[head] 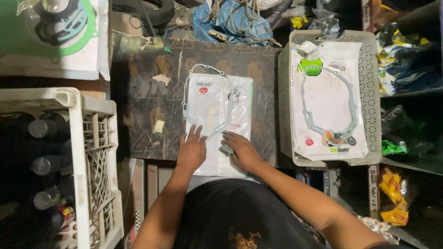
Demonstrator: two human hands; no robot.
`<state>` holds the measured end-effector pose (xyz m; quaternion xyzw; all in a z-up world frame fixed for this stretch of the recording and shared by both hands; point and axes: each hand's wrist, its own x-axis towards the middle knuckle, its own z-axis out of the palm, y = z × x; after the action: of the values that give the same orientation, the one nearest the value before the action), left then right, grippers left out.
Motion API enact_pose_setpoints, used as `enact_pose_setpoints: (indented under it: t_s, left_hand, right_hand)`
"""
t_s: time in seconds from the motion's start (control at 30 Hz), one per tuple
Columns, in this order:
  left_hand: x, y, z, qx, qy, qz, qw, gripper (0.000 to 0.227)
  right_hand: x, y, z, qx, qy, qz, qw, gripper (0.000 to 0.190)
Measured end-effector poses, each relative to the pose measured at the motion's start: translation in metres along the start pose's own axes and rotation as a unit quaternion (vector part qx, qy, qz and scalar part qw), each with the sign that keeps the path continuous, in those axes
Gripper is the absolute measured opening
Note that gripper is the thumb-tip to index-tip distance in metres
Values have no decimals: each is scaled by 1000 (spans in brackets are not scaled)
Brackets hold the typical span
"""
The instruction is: The person organizes gaskets in a cluttered storage area. They remove gaskets from plastic packaging, wipe them with a cloth, and place them into a white plastic basket. The person handles multiple gaskets and packages, moving them between a work surface and the basket.
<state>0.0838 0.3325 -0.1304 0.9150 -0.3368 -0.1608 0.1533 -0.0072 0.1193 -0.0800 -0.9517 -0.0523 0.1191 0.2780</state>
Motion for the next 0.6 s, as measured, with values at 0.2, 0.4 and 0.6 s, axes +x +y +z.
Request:
enact_pose_setpoints:
  t_s: [0.2,0.4,0.6]
  left_hand:
    - [58,21,28,-106,83,-90,987,48]
    - [90,34,11,-152,-87,-134,975,41]
    - [110,40,22,-200,-102,-133,965,24]
  right_hand:
    - [-7,36,39,239,141,104,955,44]
    - [-24,16,13,336,143,150,919,46]
    - [-34,21,10,341,122,204,909,53]
